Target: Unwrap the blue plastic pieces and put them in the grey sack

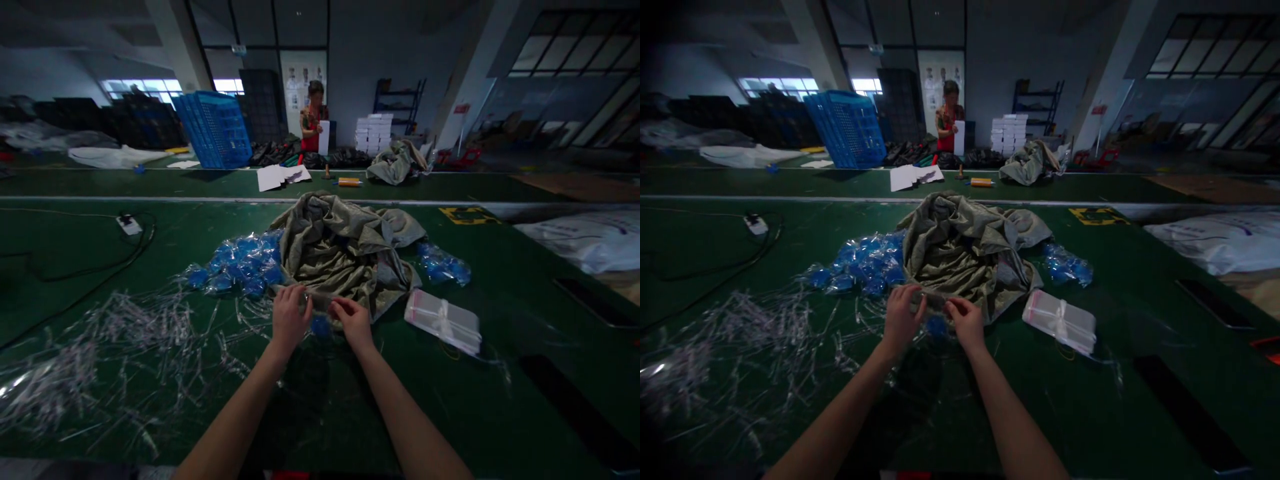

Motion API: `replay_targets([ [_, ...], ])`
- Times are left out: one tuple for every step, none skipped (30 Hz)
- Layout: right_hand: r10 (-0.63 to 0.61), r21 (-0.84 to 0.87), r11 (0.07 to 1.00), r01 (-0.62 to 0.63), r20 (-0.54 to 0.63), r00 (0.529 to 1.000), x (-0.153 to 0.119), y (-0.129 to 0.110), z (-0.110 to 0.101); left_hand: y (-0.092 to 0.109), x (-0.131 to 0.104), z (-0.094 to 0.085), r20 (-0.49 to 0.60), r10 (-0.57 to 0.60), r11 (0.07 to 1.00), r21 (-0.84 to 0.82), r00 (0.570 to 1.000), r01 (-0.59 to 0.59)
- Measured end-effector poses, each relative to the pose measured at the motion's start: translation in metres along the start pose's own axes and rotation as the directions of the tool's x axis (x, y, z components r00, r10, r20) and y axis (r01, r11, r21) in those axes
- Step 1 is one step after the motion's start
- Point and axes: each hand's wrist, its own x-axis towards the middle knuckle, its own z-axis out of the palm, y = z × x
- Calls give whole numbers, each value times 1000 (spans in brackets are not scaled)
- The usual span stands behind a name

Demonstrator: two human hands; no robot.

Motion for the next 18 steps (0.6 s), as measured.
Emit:
replay_targets([
  [-8, -2, 1000, 8, 7, 1000, 0, 0, 1, 5, 2, -2, 63, 152, 982, 103, 986, -158],
  [-18, -4, 1000, 18, 13, 1000, -1, -1, 1, 11, 3, -3, 143, 254, 947, 163, 956, -276],
  [-28, -6, 1000, 29, 19, 999, -1, -1, 2, 16, 5, -3, 214, 321, 910, 200, 923, -363],
  [-42, -13, 999, 42, 24, 999, -2, -2, 2, 21, 7, -3, 269, 363, 877, 224, 892, -425],
  [-60, -25, 998, 61, 29, 998, -3, -3, 2, 25, 9, -2, 311, 391, 850, 239, 866, -470],
  [-82, -43, 996, 83, 34, 996, -3, -4, 1, 29, 10, -2, 346, 409, 828, 247, 844, -503],
  [-107, -66, 992, 109, 41, 993, -4, -5, 1, 32, 12, -1, 372, 422, 812, 251, 827, -528],
  [-134, -94, 986, 138, 47, 990, -5, -6, 0, 34, 14, -1, 394, 433, 797, 252, 810, -549],
  [-161, -127, 978, 166, 50, 986, -5, -7, -1, 35, 16, -1, 412, 443, 784, 253, 796, -567],
  [-183, -159, 969, 189, 53, 982, -5, -7, -2, 36, 18, -1, 427, 453, 772, 251, 783, -584],
  [-198, -186, 961, 205, 54, 979, -5, -8, -3, 37, 20, -1, 440, 462, 761, 250, 770, -599],
  [-210, -211, 953, 218, 56, 976, -6, -9, -4, 37, 22, -1, 454, 470, 750, 248, 757, -614],
  [-220, -232, 946, 228, 60, 974, -6, -10, -4, 37, 23, -2, 464, 478, 738, 248, 746, -627],
  [-227, -249, 939, 236, 65, 972, -6, -10, -5, 37, 25, -2, 473, 484, 728, 248, 736, -639],
  [-232, -263, 934, 242, 70, 970, -6, -11, -5, 37, 26, -2, 480, 490, 720, 249, 728, -648],
  [-235, -275, 930, 246, 73, 969, -7, -12, -5, 37, 26, -2, 484, 494, 713, 249, 722, -655],
  [-237, -287, 925, 248, 73, 969, -7, -13, -5, 36, 27, -1, 486, 498, 709, 248, 718, -660],
  [-239, -299, 921, 250, 74, 968, -8, -14, -5, 36, 27, -1, 487, 501, 707, 247, 716, -662],
])
